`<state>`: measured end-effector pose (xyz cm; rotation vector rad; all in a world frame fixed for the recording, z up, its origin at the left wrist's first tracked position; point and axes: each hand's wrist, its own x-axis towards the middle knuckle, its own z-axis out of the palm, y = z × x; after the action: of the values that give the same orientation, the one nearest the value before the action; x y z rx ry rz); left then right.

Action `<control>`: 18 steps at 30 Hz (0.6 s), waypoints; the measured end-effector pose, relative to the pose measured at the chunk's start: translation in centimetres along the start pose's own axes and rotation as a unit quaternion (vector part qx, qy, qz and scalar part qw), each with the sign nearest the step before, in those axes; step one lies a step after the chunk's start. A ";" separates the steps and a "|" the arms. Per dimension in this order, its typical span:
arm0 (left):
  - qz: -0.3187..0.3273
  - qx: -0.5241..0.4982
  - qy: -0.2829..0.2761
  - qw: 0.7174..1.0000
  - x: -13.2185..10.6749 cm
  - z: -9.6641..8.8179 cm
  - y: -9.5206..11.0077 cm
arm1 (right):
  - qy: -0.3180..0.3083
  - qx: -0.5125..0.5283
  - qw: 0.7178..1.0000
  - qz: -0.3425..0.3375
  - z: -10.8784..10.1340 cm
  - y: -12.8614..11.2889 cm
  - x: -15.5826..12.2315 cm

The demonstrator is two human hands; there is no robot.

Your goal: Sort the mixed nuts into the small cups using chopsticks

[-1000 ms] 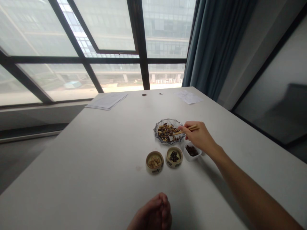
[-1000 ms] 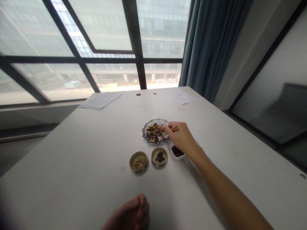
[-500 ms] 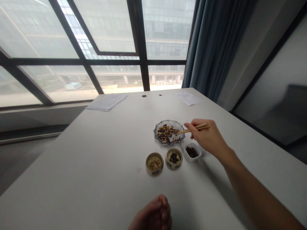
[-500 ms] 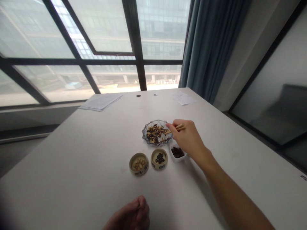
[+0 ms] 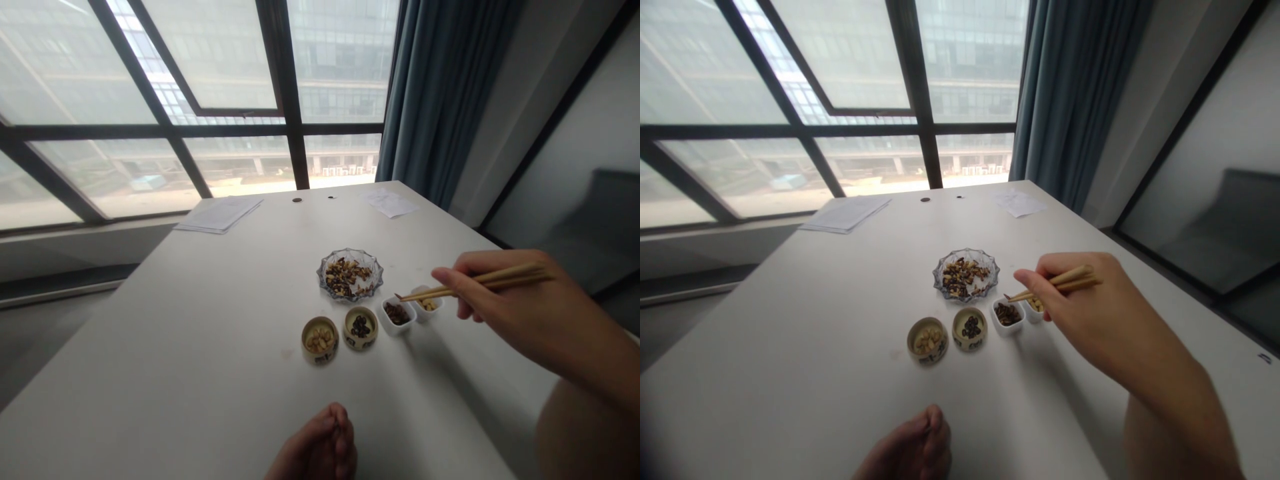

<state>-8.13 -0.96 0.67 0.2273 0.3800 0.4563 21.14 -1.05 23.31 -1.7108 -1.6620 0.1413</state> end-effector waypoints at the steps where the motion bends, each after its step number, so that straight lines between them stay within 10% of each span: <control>1: 0.003 0.000 -0.002 1.000 0.0 0.0 0.0 | -0.013 0.003 1.000 -0.001 0.1 0.0 0.0; 18: -0.006 -0.012 -0.009 1.000 -0.4 0.4 0.0 | 0.047 0.083 0.995 0.001 3.3 -0.2 2.1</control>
<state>-8.31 -1.17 1.14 0.2066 0.3573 0.4466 19.47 2.23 21.93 -1.5707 -1.5373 0.1913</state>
